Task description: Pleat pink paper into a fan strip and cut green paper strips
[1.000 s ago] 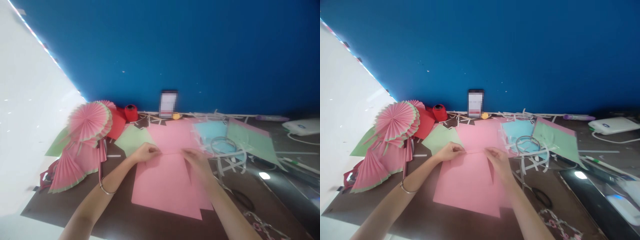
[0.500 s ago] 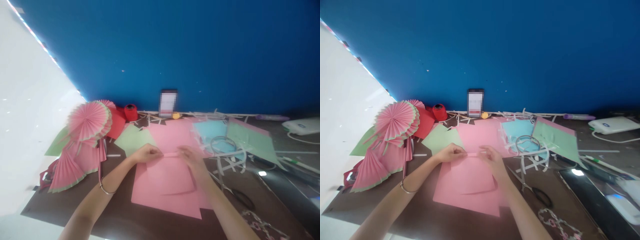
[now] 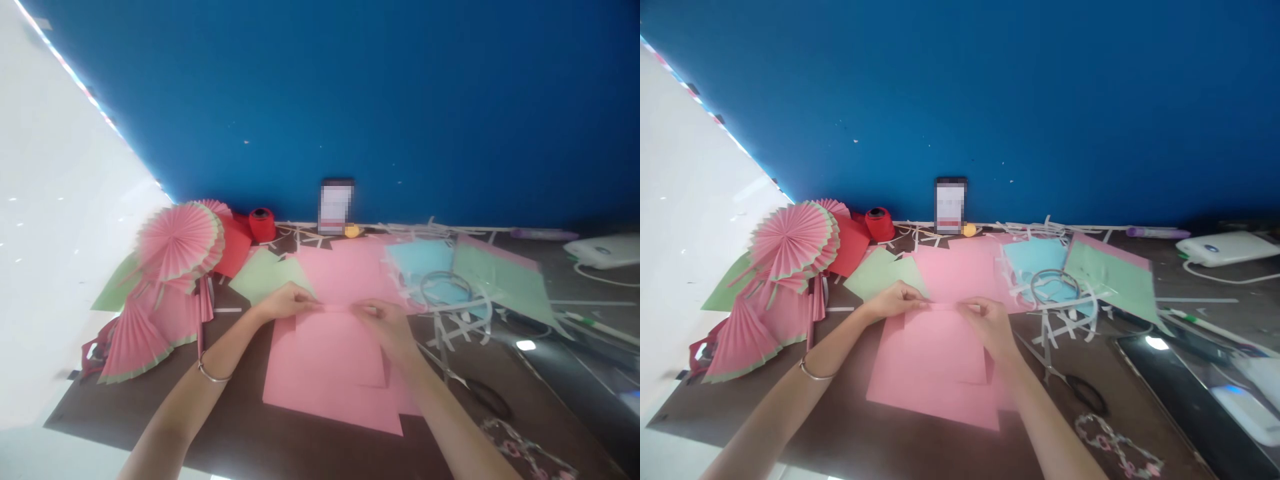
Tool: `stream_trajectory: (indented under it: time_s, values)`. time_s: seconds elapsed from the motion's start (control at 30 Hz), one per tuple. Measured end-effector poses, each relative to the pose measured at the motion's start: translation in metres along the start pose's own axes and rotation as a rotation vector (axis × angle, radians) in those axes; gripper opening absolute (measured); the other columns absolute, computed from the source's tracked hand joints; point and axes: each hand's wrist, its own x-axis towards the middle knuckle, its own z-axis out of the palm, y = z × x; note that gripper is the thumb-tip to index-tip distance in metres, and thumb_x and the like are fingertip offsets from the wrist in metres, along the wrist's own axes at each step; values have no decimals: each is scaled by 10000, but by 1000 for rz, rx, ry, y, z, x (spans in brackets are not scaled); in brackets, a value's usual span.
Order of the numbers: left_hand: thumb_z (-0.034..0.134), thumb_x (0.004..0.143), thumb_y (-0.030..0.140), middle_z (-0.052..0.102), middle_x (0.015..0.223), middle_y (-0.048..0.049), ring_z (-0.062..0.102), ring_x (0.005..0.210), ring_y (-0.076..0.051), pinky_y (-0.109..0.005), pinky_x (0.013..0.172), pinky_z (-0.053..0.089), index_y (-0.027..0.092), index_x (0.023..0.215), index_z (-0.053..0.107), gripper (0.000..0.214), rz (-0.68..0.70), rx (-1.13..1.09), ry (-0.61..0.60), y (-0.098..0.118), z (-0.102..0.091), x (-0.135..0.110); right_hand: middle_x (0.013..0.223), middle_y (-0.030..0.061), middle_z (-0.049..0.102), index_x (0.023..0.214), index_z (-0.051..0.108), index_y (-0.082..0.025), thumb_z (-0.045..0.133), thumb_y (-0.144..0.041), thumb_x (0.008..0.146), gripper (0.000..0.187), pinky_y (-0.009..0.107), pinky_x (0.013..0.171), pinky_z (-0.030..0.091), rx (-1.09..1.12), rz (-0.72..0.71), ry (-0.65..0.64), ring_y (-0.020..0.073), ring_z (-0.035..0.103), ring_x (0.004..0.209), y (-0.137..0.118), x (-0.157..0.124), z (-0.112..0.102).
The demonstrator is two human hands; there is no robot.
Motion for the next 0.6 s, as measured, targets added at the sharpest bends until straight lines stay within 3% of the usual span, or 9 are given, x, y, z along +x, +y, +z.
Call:
stream_trajectory:
  time_s: [0.1, 0.2, 0.3, 0.4, 0.6]
  values:
    - [546, 788, 487, 691, 751, -35, 590, 656, -126, -218, 624, 444, 137, 817, 718, 391, -1, -77, 24, -2, -2, -1, 724, 39, 717, 666, 711, -195, 705, -363, 593, 184, 315, 657, 485, 15, 26, 44, 224, 644, 738, 4, 2, -3]
    - [422, 834, 557, 698, 874, -83, 616, 703, -132, -228, 650, 467, 127, 940, 699, 522, -49, -250, 53, -4, -3, -3, 739, 38, 720, 687, 714, -197, 701, -358, 597, 185, 313, 652, 489, 32, 26, 94, 224, 643, 744, 10, 4, -5]
    - [553, 769, 530, 694, 954, -96, 624, 764, -145, -234, 683, 473, 138, 931, 699, 449, -26, -246, 88, -3, 0, -3, 753, 43, 721, 723, 718, -188, 698, -374, 607, 219, 316, 648, 490, 16, 28, 97, 225, 644, 741, 14, 5, -4]
    - [684, 690, 421, 710, 875, -79, 629, 755, -153, -236, 690, 472, 140, 846, 711, 323, -19, -123, 119, -1, 3, -2, 755, 43, 721, 715, 718, -187, 702, -384, 602, 228, 325, 669, 493, 7, 29, 84, 230, 646, 751, 11, 3, -2]
    - [682, 699, 380, 714, 815, -65, 631, 705, -142, -232, 664, 475, 131, 809, 708, 273, -45, -146, 144, -4, -2, 1, 724, 63, 720, 687, 727, -188, 728, -454, 572, 290, 346, 663, 510, 138, 59, 60, 257, 654, 765, 2, 2, -5]
